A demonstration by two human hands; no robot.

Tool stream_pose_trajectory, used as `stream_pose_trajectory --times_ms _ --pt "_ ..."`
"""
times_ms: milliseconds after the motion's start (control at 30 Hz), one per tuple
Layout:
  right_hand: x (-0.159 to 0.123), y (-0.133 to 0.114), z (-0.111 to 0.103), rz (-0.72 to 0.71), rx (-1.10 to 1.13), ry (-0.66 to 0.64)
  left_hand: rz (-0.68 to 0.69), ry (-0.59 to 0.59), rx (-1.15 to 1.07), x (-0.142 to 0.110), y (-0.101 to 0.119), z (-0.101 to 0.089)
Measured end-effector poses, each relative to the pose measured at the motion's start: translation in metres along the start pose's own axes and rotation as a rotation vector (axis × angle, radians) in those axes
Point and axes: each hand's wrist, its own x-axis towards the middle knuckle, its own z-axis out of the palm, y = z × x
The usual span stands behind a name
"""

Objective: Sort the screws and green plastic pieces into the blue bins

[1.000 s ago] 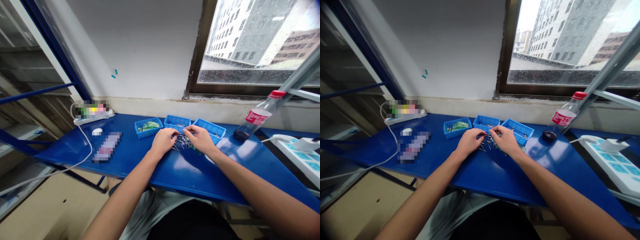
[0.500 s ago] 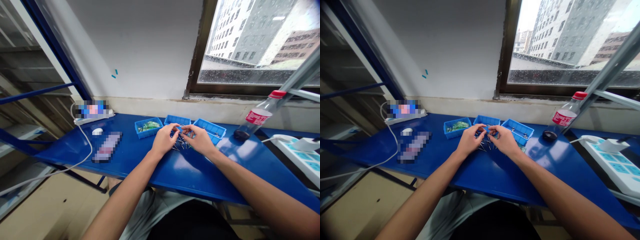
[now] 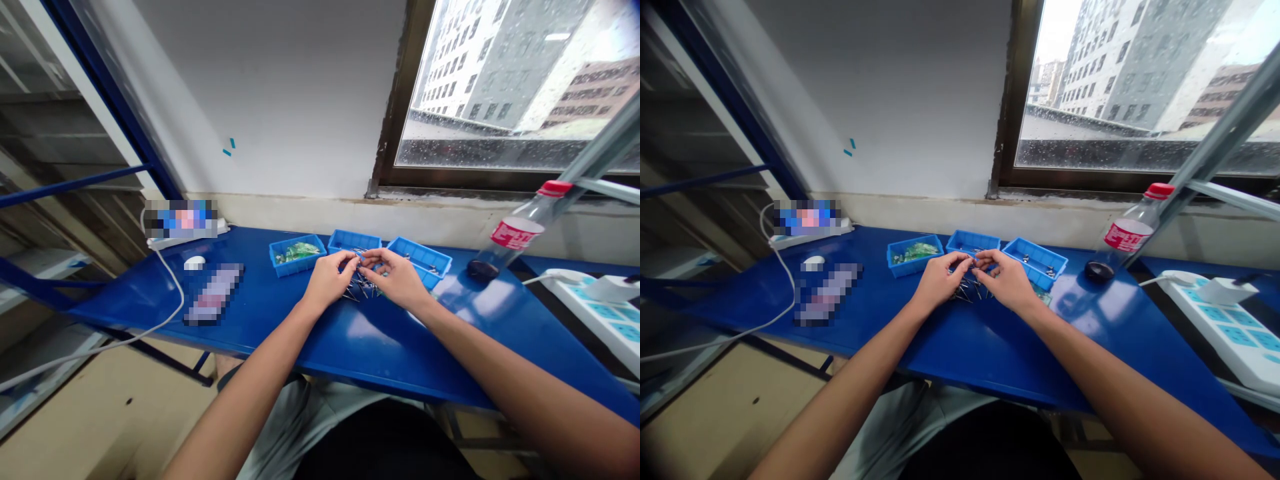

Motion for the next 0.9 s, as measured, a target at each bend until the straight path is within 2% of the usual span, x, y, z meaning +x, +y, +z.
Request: stream_pose_trajectory --times_ms 100,300,500,667,900 --pt "0.001 -0.002 -0.002 -0.007 0.023 0.014 -0.003 -0.017 0.069 -0.001 0.001 0.000" --pt "0.001 -0.003 -0.007 0.039 -0.038 0.005 0.072 -0.143 0.146 -0.002 -0.004 0.002" --pt "0.001 0.002 -0.006 0.069 -0.026 -0.021 0.098 -0.168 0.164 -0.002 -0.005 0.003" --pt "0.002 0.011 -0.004 0.080 0.041 -0.026 0.035 -0.113 0.099 -0.002 0.002 0.000" --pt "0.002 0.007 -0.003 0.071 0.096 -0.093 -0.110 0.014 -0.186 0.002 -0.001 -0.002"
